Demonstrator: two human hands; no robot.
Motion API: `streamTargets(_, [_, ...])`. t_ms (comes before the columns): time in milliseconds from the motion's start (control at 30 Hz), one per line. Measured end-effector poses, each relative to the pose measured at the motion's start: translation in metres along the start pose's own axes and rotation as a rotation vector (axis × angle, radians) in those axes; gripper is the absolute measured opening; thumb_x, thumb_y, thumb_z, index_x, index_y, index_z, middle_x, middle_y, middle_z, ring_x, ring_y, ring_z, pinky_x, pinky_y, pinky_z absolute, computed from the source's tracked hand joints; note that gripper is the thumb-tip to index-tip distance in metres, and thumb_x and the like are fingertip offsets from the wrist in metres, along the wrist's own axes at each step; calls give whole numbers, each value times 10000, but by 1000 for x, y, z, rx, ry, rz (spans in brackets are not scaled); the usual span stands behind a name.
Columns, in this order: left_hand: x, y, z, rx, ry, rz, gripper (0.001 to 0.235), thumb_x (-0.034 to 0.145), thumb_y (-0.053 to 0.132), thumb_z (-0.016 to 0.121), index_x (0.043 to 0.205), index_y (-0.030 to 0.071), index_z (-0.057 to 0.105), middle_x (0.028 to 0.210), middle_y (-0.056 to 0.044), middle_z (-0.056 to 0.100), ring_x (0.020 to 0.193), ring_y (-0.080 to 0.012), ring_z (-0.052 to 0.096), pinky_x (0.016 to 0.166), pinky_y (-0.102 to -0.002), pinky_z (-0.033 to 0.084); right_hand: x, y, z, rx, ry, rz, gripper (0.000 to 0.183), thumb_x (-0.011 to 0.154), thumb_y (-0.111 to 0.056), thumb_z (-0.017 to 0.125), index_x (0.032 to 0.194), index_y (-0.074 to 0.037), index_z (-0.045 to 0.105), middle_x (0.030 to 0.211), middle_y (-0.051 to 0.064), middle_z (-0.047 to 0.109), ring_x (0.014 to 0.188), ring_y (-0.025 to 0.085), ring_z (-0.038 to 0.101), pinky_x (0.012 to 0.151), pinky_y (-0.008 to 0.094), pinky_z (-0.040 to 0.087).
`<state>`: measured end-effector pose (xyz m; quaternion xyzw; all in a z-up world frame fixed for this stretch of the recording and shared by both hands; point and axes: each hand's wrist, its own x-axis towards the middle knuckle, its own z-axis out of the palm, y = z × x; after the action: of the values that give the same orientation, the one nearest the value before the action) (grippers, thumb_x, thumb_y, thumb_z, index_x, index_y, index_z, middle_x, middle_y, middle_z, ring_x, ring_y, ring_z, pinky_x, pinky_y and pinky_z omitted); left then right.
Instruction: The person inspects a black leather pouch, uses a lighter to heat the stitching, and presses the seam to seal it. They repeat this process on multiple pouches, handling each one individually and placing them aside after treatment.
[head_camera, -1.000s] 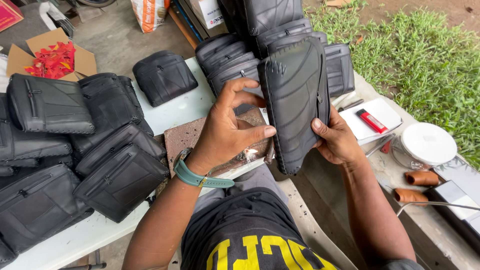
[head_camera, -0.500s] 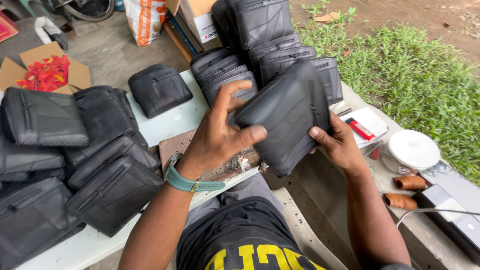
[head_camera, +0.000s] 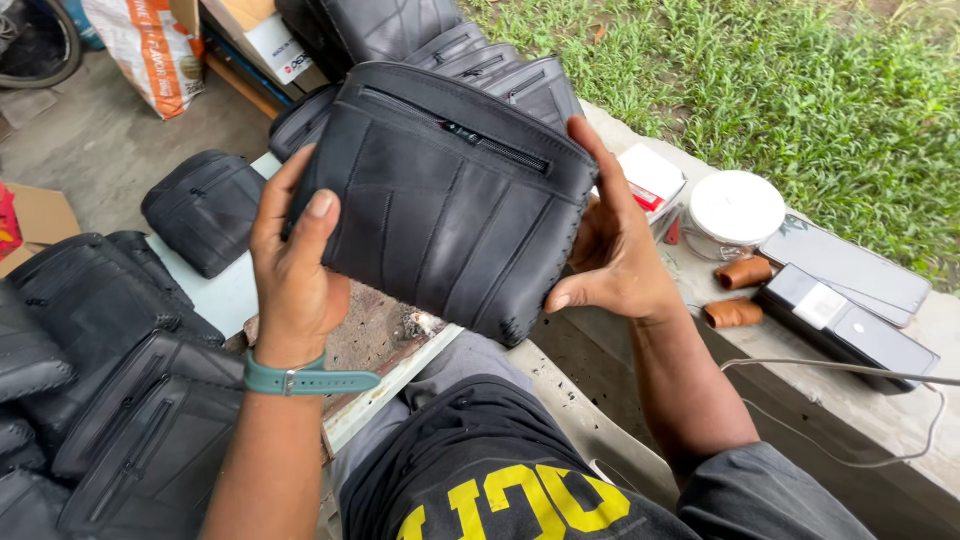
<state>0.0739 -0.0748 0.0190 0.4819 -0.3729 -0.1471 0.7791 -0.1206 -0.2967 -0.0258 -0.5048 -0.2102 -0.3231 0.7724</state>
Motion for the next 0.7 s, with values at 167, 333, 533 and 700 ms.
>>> streamTargets(167, [-2, -2, -8, -49, -74, -8, 565, 1048, 234, 704, 1514, 9, 475, 1448, -131, 603, 1339, -225, 599, 1216, -430, 485, -13, 3, -17, -91, 26, 112, 1096, 829, -104, 913, 1672, -13, 219, 1407, 124, 638, 1151, 157, 686, 989, 302, 566])
streamTargets(333, [-3, -9, -15, -56, -100, -6, 587, 1044, 257, 707, 1524, 21, 466, 1458, -127, 597, 1355, -227, 587, 1220, -433, 475, -24, 12, -33, -167, 37, 82, 842, 960, -162, 835, 1650, 36, 395, 1170, 62, 684, 921, 64, 629, 839, 207, 504])
streamTargets(533, [-5, -16, -23, -77, -105, -25, 583, 1046, 261, 704, 1524, 27, 468, 1466, -123, 589, 1363, -229, 581, 1224, -431, 472, -23, 16, -34, 9, 87, 153, 720, 1065, -233, 721, 1628, 69, 389, 1189, 102, 716, 998, 124, 685, 936, 280, 554])
streamTargets(700, [-11, -21, -14, 128, 1, 196, 661, 1079, 313, 747, 1555, -3, 415, 1476, -124, 571, 1324, -235, 558, 1224, -418, 473, -10, 18, -27, 66, 77, 217, 1048, 959, -271, 791, 1693, -138, 54, 1459, 231, 548, 1213, 278, 659, 966, 451, 571])
